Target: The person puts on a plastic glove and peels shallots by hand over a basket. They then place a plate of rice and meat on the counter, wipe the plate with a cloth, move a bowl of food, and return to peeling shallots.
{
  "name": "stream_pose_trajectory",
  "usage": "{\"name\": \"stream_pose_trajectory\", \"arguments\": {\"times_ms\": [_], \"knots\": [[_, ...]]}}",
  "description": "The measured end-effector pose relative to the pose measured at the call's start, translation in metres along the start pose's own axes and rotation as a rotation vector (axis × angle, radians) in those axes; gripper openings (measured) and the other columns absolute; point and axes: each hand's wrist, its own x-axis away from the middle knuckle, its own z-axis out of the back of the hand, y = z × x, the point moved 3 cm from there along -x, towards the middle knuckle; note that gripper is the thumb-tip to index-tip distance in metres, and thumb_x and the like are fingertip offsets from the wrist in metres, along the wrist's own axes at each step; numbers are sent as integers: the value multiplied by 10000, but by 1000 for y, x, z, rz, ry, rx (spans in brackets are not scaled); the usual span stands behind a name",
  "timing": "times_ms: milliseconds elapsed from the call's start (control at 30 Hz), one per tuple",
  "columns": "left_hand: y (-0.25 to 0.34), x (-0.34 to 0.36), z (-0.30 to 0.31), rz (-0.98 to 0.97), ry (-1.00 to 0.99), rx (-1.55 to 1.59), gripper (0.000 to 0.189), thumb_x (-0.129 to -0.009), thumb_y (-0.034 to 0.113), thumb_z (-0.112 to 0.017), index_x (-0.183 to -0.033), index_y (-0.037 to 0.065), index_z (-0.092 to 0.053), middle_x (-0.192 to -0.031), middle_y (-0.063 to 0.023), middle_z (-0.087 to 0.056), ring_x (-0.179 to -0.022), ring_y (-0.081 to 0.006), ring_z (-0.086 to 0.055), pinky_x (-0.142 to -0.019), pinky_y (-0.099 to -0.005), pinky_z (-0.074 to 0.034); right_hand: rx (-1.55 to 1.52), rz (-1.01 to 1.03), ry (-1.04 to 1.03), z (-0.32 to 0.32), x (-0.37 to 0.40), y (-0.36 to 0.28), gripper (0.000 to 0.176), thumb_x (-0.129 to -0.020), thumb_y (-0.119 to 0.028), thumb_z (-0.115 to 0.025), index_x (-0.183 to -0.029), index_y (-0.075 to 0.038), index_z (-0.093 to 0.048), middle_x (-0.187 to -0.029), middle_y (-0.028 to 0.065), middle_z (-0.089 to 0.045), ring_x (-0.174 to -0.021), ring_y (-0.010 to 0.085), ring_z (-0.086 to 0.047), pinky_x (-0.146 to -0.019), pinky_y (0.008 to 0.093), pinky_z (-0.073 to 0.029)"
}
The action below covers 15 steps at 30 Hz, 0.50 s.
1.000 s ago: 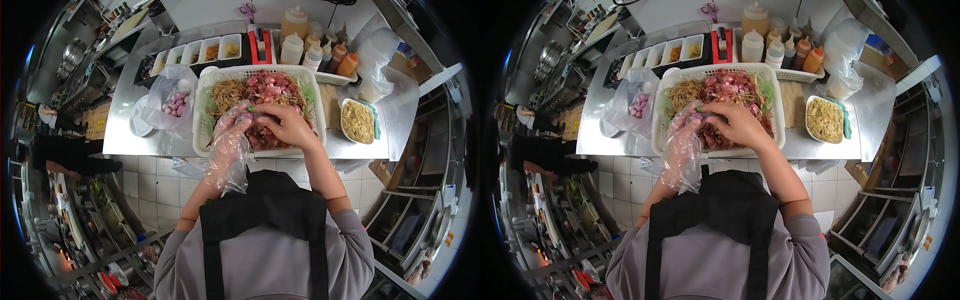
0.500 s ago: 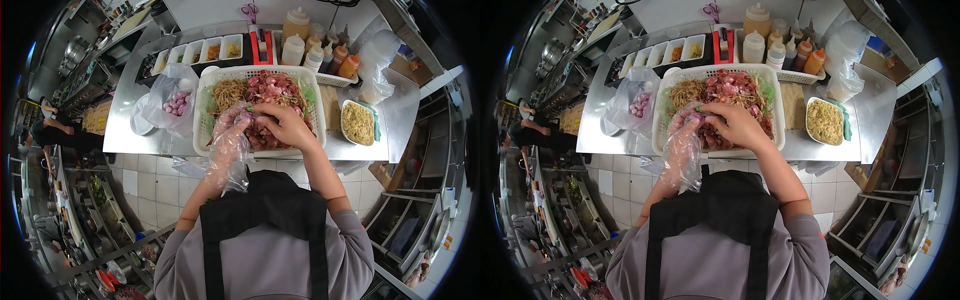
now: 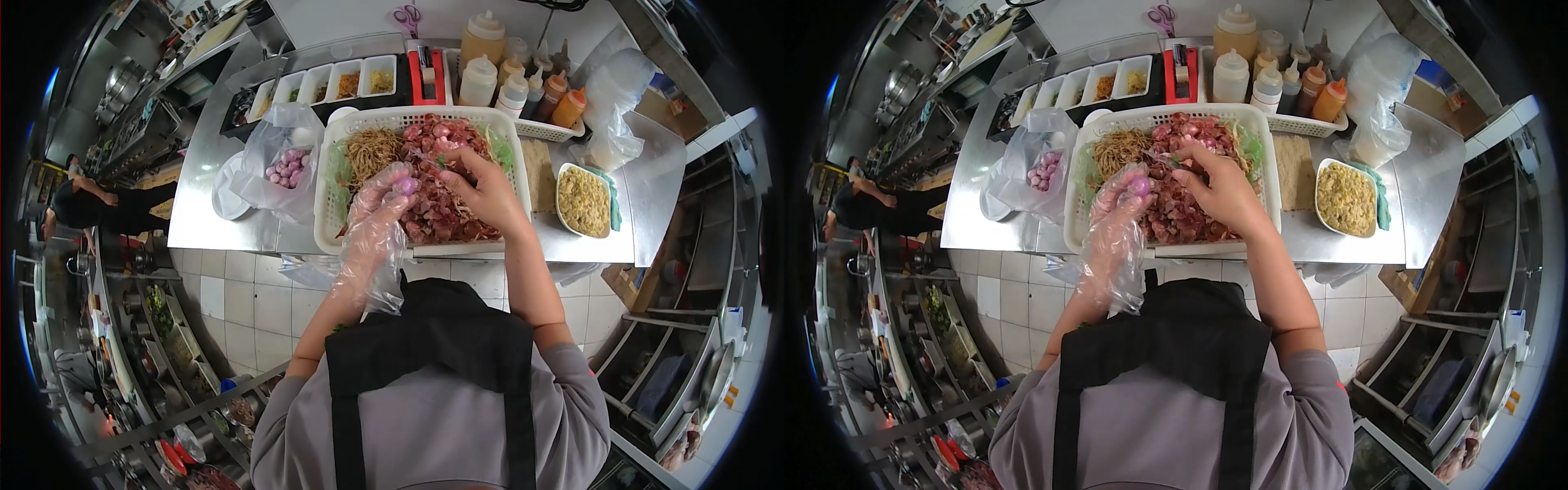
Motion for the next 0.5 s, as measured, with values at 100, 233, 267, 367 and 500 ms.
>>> {"name": "stream_pose_trajectory", "arguments": {"times_ms": [100,233,267,367,500], "knots": [[10,-1,-1,86,34,12,286,-855,76,-573,-1138,56,-538,-1143,-88,-555,-933,-170,-590,-807,-252,-493,83,-153,18,-5,2,-1,337,-828,-158,-614,-1103,-10,-486,-1025,187,-607,-941,345,-583,-814,354,-444],[70,-3,4,-95,271,-153,330,-850,184,-617,-1126,23,-538,-982,-76,-606,-813,-126,-594,-673,-257,-514,164,-138,103,-2,2,17,357,-816,-159,-628,-1071,-1,-435,-874,189,-585,-809,355,-568,-727,370,-438],[82,-18,29,-214,344,-277,332,-847,190,-623,-1118,16,-542,-935,-71,-609,-767,-121,-591,-649,-254,-513,169,-181,114,-2,3,23,341,-817,-155,-627,-1048,1,-429,-825,185,-571,-762,354,-555,-695,375,-433],[128,-42,73,-293,440,-582,351,-826,185,-639,-1107,-6,-550,-832,-61,-619,-672,-122,-583,-608,-246,-506,188,-135,157,6,5,22,294,-816,-149,-628,-985,1,-439,-734,168,-539,-669,324,-524,-628,370,-417],[117,-94,156,-148,455,-946,381,-789,166,-647,-1127,10,-566,-839,-76,-625,-683,-133,-593,-611,-246,-495,195,-148,165,6,8,17,271,-812,-152,-633,-974,4,-481,-696,169,-529,-617,300,-499,-597,364,-409]]}}
